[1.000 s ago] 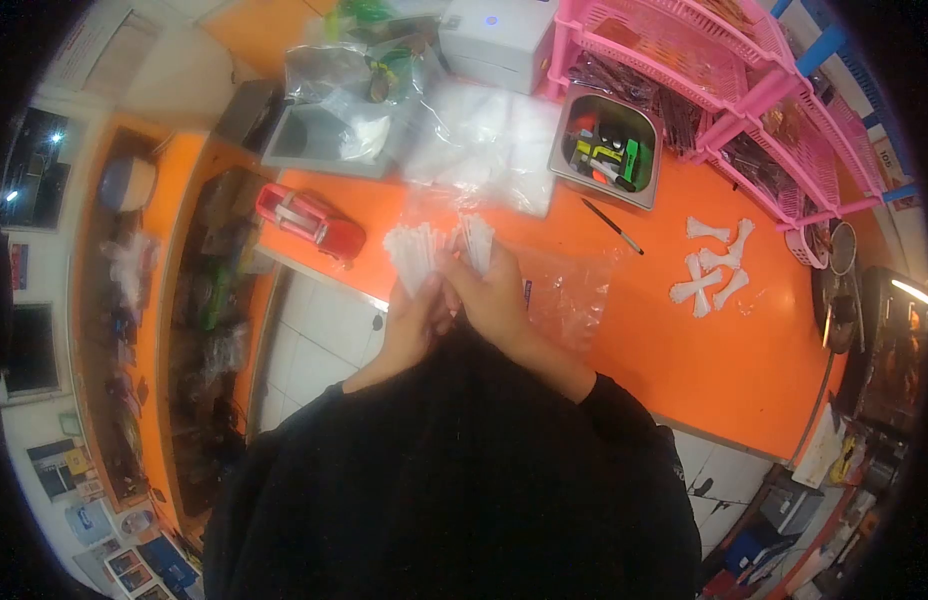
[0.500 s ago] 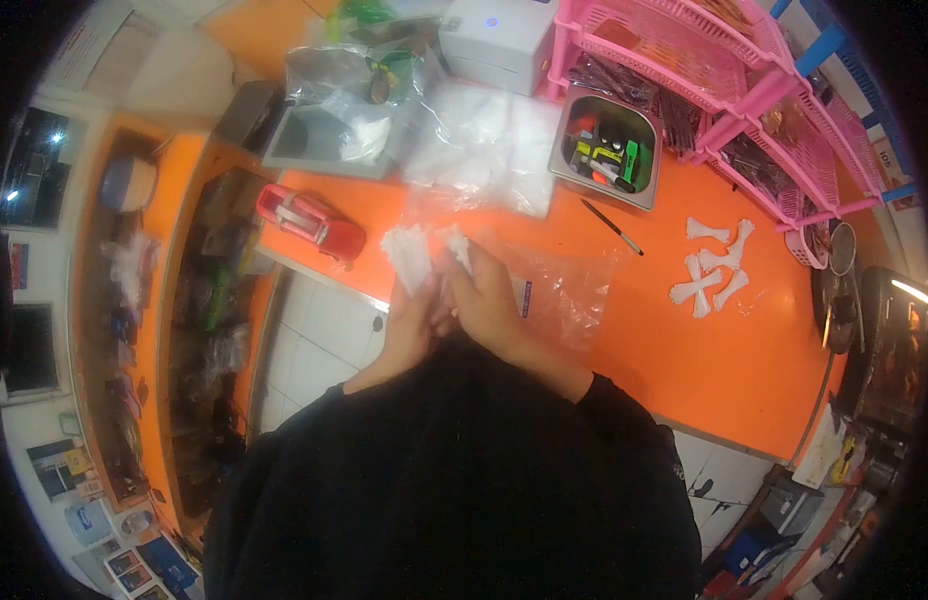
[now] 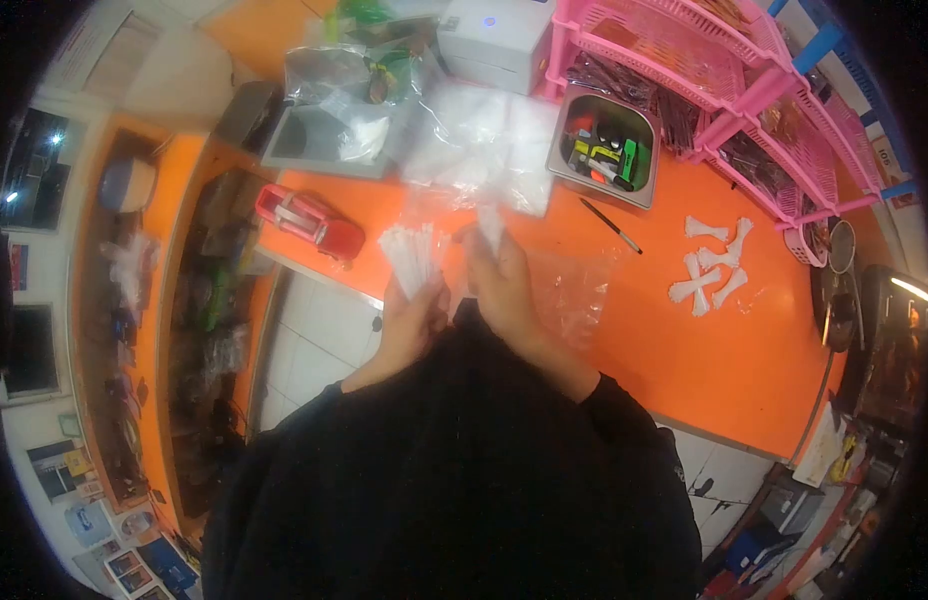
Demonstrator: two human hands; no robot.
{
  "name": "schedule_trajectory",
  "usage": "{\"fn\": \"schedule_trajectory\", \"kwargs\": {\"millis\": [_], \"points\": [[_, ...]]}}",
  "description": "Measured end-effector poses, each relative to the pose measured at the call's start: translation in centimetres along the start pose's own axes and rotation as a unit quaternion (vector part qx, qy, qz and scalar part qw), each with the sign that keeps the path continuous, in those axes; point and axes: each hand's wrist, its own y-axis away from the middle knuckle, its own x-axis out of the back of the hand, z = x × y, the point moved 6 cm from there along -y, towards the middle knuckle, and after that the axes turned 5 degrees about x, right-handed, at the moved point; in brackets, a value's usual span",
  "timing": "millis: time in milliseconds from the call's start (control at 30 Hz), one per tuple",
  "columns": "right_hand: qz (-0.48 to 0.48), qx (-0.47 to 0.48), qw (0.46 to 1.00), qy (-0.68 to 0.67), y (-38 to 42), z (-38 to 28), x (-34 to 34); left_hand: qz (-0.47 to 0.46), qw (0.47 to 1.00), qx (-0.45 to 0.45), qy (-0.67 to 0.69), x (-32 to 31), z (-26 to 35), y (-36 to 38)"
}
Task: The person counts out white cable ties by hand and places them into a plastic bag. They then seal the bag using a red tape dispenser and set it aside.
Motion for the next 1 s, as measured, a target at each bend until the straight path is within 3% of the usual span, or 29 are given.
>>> {"fn": "schedule_trajectory", "kwargs": {"millis": [100, 367, 1000], "points": [[0.015, 0.022, 0.995, 0.092, 0.2, -0.6, -1.3, 0.005, 1.000, -0.012, -0.002, 0.0, -0.1, -0.1], [-0.018, -0.021, 0.999, 0.029, 0.3, -0.6, -1.6, -0.003, 1.000, 0.004, -0.002, -0.2, 0.1, 0.0], [-0.027, 0.011, 0.999, 0.034, 0.3, -0.7, -2.0, -0.023, 1.000, 0.010, 0.003, -0.3, -0.3, -0.1]]}}
